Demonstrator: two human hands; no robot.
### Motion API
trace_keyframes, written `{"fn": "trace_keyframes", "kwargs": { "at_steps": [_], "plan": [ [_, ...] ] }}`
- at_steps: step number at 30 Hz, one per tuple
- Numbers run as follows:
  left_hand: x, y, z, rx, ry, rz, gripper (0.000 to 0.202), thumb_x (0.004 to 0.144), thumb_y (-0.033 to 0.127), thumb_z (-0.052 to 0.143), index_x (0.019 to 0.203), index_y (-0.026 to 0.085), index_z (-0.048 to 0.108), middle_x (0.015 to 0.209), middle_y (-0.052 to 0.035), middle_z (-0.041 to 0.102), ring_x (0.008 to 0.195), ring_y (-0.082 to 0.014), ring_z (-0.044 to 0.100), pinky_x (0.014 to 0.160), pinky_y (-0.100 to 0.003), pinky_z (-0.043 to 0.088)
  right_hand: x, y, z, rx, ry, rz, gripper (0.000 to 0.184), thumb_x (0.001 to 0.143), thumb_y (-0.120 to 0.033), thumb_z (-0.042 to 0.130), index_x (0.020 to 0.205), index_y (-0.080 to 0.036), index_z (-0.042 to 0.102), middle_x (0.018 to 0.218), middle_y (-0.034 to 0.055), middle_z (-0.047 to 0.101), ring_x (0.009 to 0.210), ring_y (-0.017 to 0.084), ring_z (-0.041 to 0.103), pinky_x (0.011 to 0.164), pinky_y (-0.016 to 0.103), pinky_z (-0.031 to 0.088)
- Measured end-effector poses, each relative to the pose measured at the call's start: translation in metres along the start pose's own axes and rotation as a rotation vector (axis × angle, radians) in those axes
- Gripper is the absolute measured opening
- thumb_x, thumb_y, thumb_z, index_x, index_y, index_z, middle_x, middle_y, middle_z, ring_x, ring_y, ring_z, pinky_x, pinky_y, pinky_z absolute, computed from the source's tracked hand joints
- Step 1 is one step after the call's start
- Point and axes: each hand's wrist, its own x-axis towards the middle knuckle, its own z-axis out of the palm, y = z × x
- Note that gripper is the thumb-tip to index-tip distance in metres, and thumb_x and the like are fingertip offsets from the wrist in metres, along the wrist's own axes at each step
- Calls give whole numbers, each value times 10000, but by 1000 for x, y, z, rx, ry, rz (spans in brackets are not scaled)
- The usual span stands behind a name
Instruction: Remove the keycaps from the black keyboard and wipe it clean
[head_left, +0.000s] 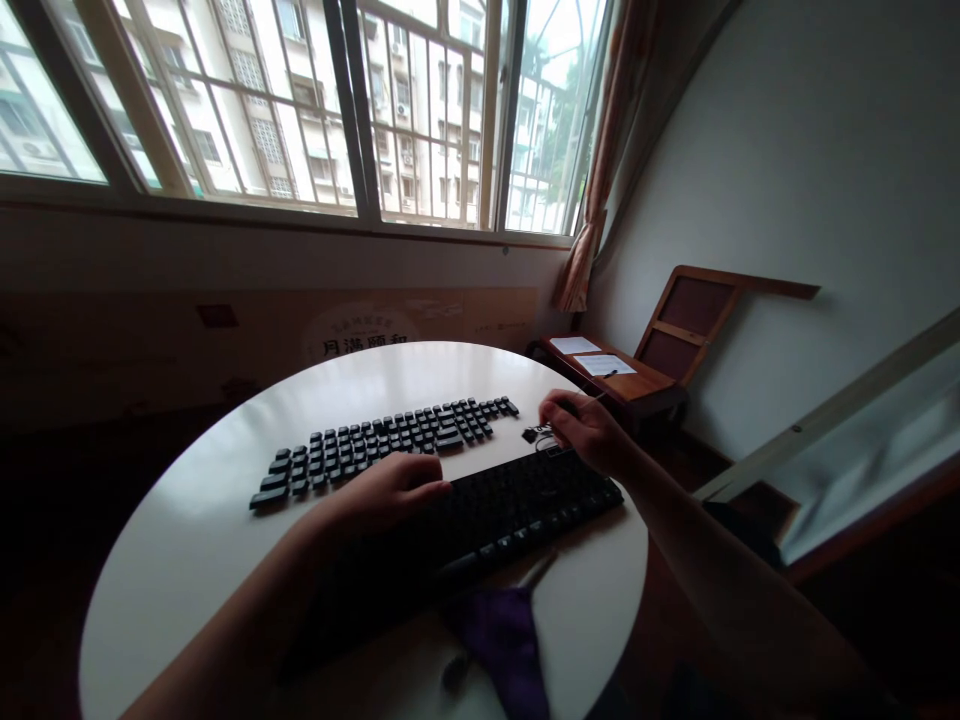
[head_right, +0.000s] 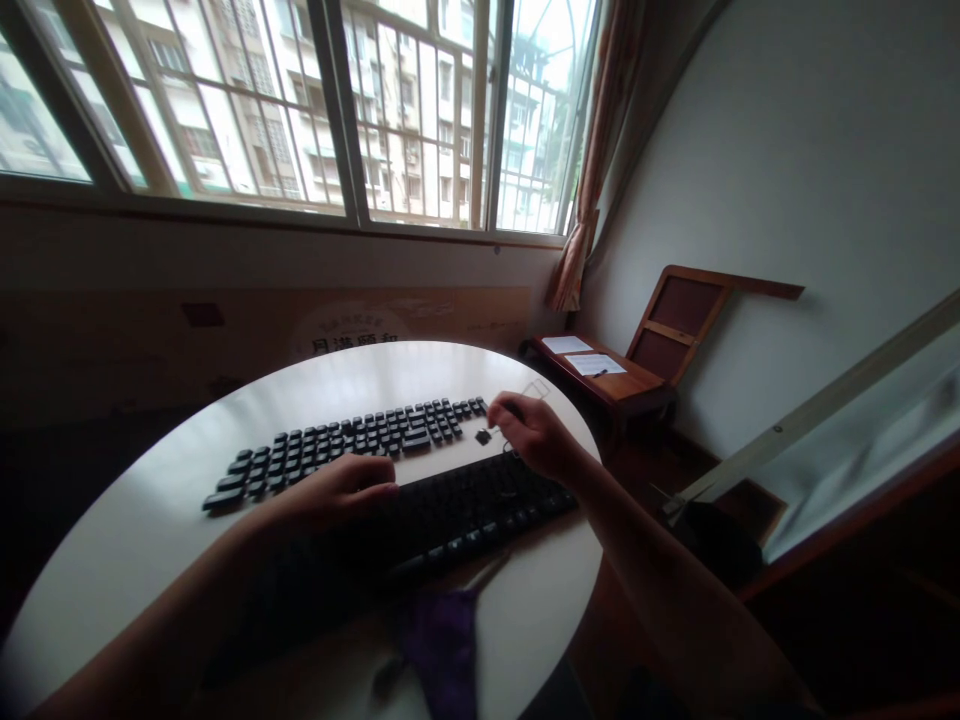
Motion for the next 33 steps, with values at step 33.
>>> {"fn": "trace_keyframes", "kwargs": {
  "at_steps": [33],
  "plan": [
    [-1,2,2,-143,125,-31,296,967,453,465,978,192,604,915,-30,656,817,-177,585,756,-277,476,37,16,82,-387,-264,-616,225,1019,-201,457,1129,-185,652,963,65,653,817,156,589,721,269,487]
  ]
}}
